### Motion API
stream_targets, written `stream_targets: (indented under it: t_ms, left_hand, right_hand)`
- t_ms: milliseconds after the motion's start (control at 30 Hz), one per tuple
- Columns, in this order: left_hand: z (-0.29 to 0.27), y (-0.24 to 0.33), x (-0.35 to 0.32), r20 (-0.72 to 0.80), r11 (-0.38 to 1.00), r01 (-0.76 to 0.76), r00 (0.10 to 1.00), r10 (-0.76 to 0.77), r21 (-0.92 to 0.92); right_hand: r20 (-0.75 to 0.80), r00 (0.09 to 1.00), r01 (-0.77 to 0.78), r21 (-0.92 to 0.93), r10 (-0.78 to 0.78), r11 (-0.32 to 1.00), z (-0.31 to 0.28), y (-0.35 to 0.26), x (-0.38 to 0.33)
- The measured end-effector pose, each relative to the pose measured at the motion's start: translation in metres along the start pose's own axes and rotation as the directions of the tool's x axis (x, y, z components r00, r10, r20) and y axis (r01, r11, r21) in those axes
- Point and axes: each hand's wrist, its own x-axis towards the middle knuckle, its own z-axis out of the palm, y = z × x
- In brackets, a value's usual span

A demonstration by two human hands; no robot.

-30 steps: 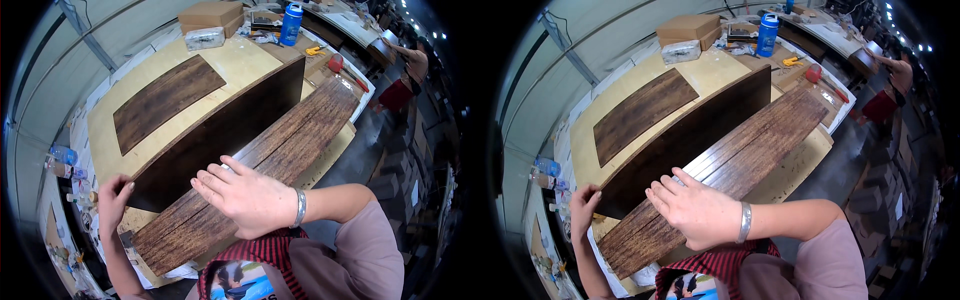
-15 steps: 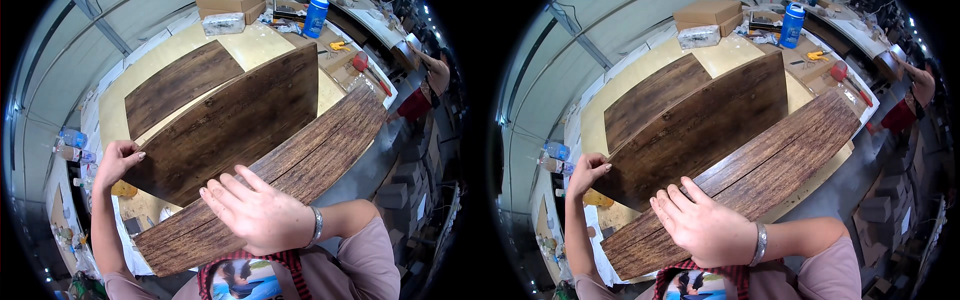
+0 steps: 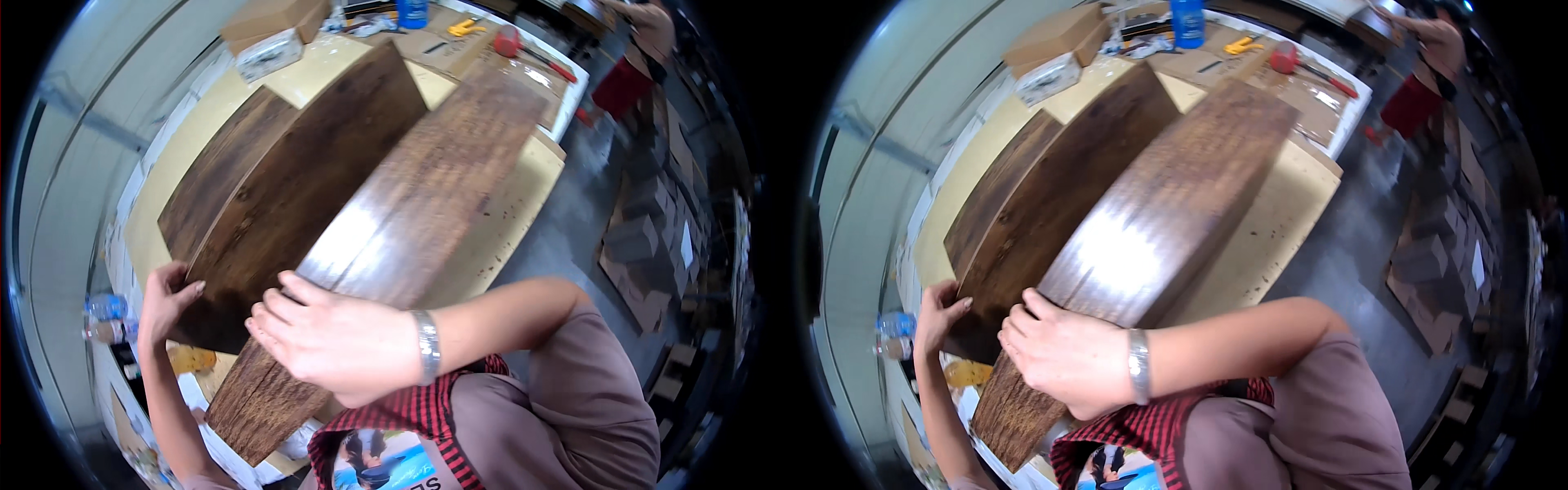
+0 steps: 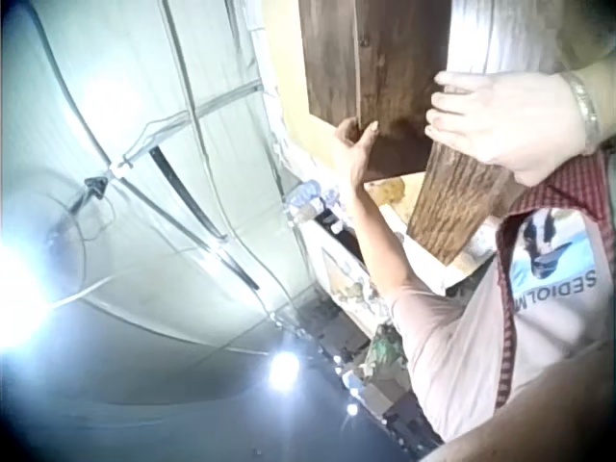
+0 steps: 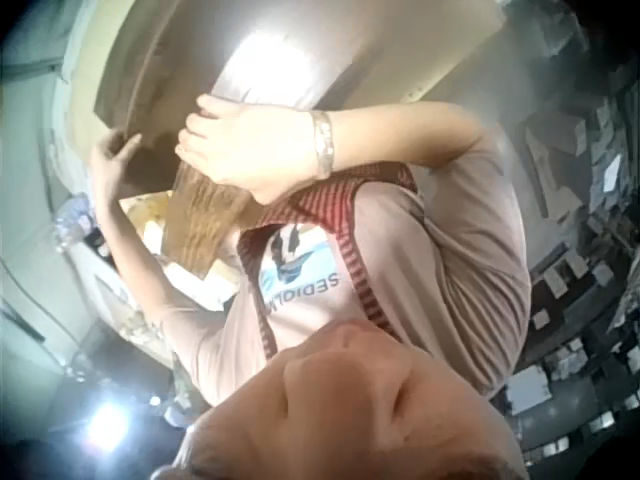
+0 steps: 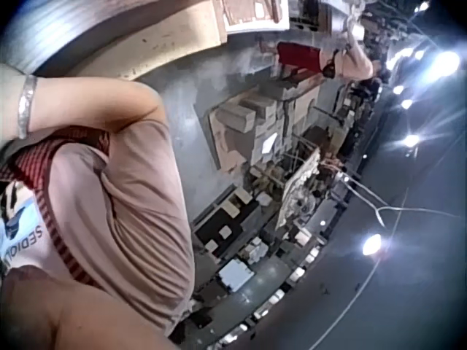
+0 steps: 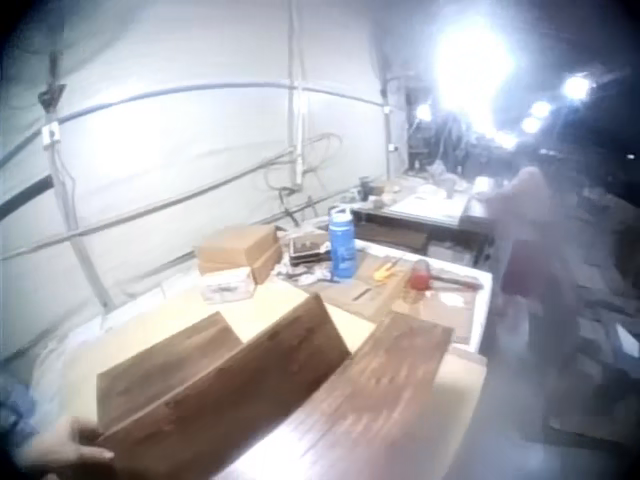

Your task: The user is applying a liquid finish to a piece of dark wood furniture using a cloth.

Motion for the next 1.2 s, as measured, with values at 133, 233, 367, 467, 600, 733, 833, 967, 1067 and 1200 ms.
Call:
stream_targets:
  t_ms: [133, 233, 367, 467, 600, 733, 833, 967, 1067, 1200]
  left_hand:
    - [0.003, -0.001, 0.0, 0.031, 0.999, 0.034, 0.999, -0.033, -0.037]
    - [0.005, 0.012, -0.005, 0.077, 0.997, 0.057, 0.996, -0.054, -0.044]
    - [0.01, 0.019, -0.001, 0.072, 0.999, 0.028, 0.997, -0.026, -0.018]
    - [0.005, 0.022, -0.002, 0.068, 0.999, 0.033, 0.997, -0.035, 0.033]
    - [-0.001, 0.013, -0.009, 0.062, 0.994, 0.031, 0.997, -0.038, 0.107]
    - [0.019, 0.032, 0.005, 0.044, 0.989, 0.034, 0.998, -0.04, 0.142]
    - [0.021, 0.036, 0.011, 0.059, 0.998, -0.008, 0.998, 0.004, 0.065]
    - [0.043, 0.063, 0.026, 0.054, 0.996, -0.084, 0.995, 0.086, -0.041]
    - [0.052, 0.072, 0.044, 0.027, 0.99, -0.141, 0.99, 0.141, 0.014]
    - [0.055, 0.081, 0.062, 0.027, 0.978, -0.149, 0.989, 0.147, 0.146]
  right_hand:
    - [-0.052, 0.998, 0.025, -0.082, -0.029, 0.996, 0.012, 0.012, 0.009]
    - [-0.09, 0.996, -0.004, -0.106, -0.006, 0.994, 0.02, 0.017, 0.015]
    - [-0.089, 0.996, -0.029, -0.133, 0.018, 0.991, 0.021, 0.02, 0.015]
    - [-0.034, 0.998, -0.048, -0.114, 0.044, 0.992, 0.021, 0.017, 0.019]
    - [-0.094, 0.996, -0.005, -0.117, -0.006, 0.993, 0.018, 0.008, 0.016]
    - [0.017, 0.999, -0.035, -0.048, 0.036, 0.998, 0.008, 0.004, -0.005]
    - [0.002, 1.0, -0.01, -0.034, 0.01, 0.999, 0.003, -0.004, -0.01]
    - [0.022, 1.0, 0.006, -0.021, -0.006, 1.0, 0.005, -0.003, -0.01]
    - [0.036, 0.999, -0.004, -0.018, 0.004, 1.0, 0.001, -0.003, -0.011]
    - [-0.007, 1.0, -0.011, 0.006, 0.011, 1.0, 0.003, -0.003, -0.014]
